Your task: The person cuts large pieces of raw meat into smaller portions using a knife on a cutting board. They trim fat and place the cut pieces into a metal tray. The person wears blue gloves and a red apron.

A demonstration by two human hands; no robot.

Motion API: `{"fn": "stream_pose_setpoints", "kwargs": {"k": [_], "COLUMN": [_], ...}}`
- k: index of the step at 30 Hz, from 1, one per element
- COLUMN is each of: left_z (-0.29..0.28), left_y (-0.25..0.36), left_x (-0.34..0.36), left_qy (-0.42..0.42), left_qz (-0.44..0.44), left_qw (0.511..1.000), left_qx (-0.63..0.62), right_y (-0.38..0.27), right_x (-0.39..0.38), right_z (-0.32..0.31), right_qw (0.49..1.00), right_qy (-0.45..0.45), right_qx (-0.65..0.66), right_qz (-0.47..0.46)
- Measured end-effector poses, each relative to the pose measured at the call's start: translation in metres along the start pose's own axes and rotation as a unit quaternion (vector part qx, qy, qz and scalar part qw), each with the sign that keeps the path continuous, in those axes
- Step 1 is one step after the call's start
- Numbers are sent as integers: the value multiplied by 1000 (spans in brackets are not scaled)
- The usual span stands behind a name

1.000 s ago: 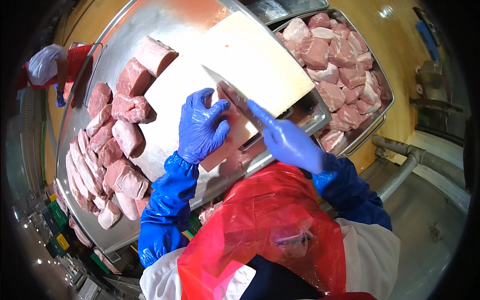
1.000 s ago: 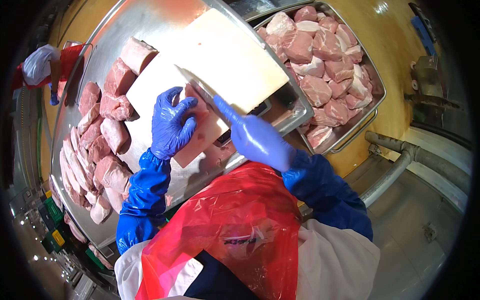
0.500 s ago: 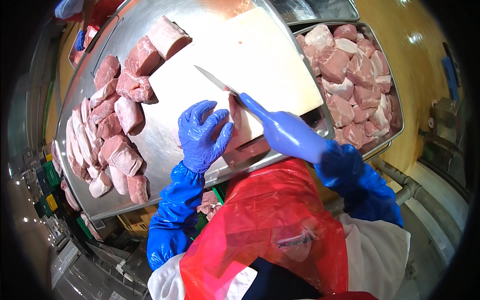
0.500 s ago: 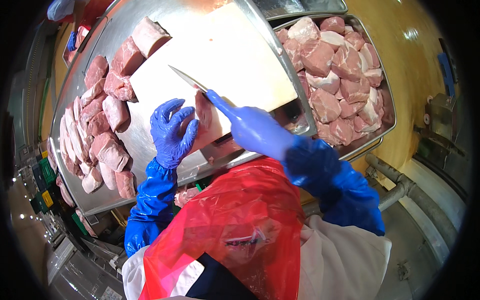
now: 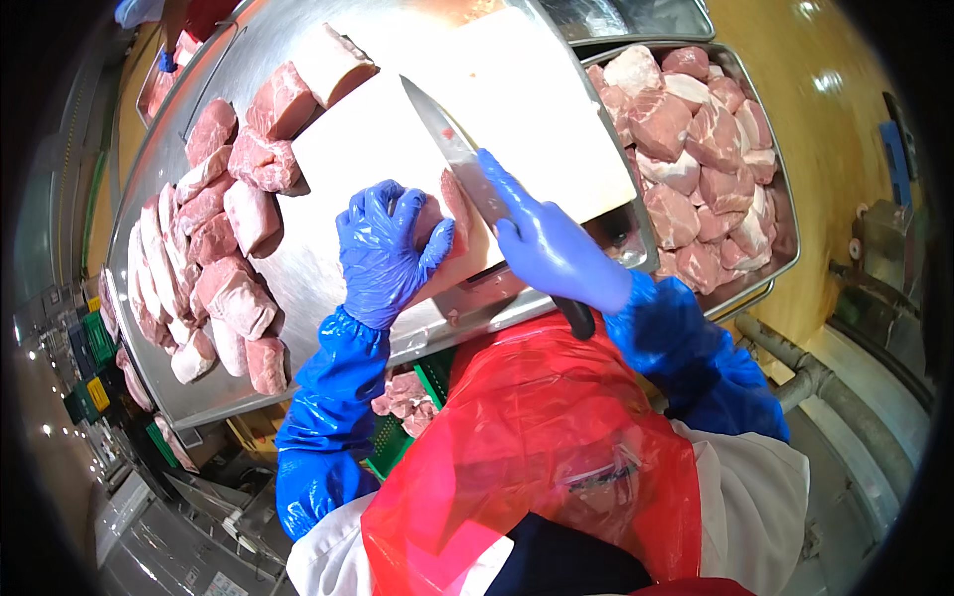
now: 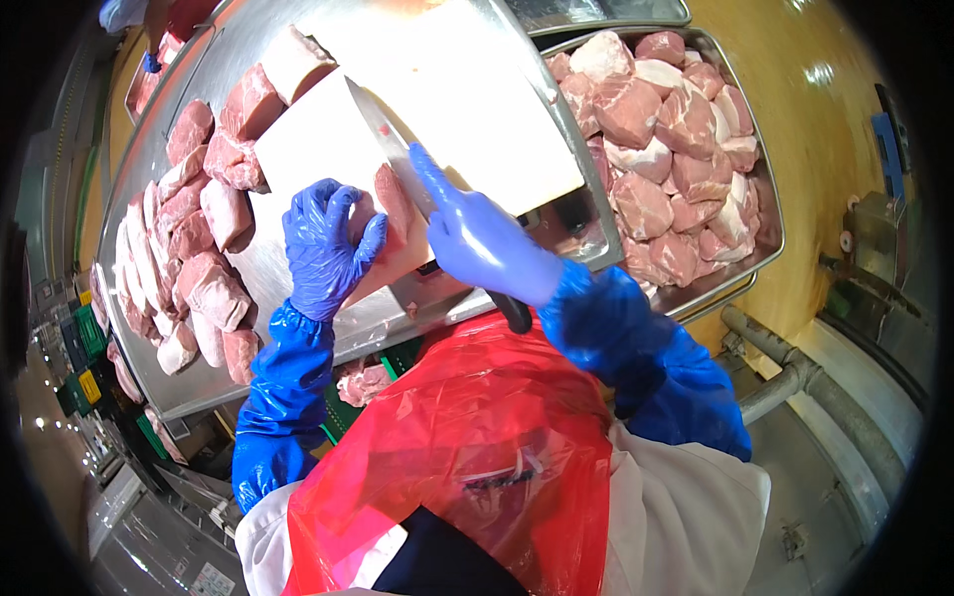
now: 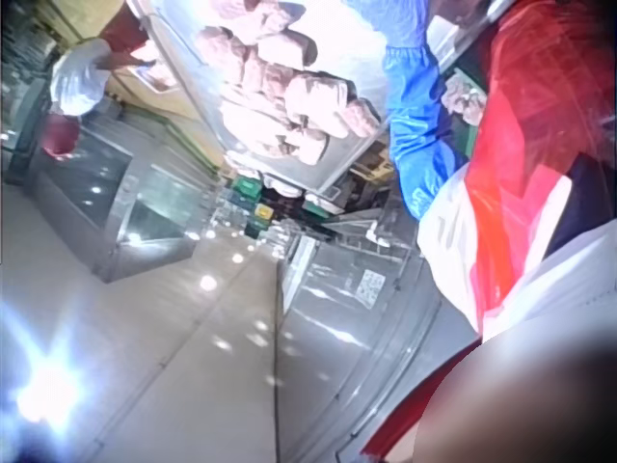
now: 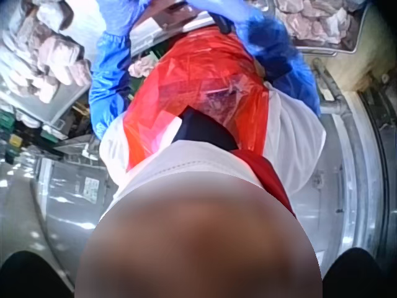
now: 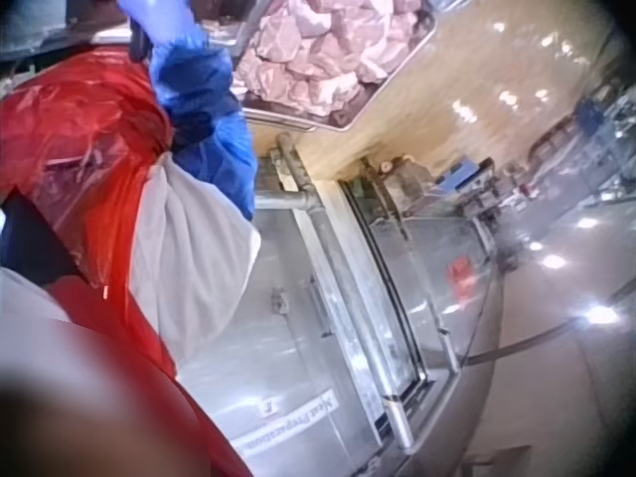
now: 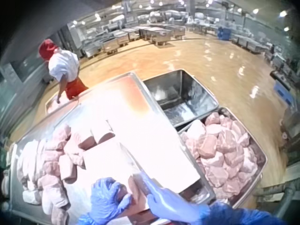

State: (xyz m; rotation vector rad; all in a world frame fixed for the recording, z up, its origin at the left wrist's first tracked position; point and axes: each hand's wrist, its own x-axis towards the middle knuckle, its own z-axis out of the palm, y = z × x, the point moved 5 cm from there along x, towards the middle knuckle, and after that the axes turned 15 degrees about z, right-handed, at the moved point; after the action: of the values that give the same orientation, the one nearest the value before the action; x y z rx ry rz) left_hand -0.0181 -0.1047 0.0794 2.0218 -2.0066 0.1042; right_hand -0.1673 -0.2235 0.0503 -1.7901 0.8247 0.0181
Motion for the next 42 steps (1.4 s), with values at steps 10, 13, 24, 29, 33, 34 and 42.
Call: {"fn": "stream_pose_setpoints", "kwargs": {"k": [10,13,24,29,33,34,42], "left_z": [8,9,-11,-8,-25,-25,-52], "left_y": [-12,-10,-23,1,40,40,13], "left_x": [2,1,-10,-23,15,18,-45], "left_qy": [-46,-53,76,281,227,218,312], "left_qz": [108,130,54,-212,-228,-193,-122], "left_qw": [993,990,995,635,232,164,177], "left_qx": [-5,-17,-45,-688,-918,-943,-925], "right_y": [-5,0,36,5,-28,-34,-74], "right_x": [-79,-88,-39,-41,-30,-25,-27], "right_z": [51,72,0,-21,-13,-12,15], "right_qw": [994,992,970,789,787,835,937], "right_qy": [39,37,211,-234,-323,-301,-290], "right_qx": [16,-11,41,567,526,461,195], "right_qz": [102,117,110,19,-16,-12,22]}}
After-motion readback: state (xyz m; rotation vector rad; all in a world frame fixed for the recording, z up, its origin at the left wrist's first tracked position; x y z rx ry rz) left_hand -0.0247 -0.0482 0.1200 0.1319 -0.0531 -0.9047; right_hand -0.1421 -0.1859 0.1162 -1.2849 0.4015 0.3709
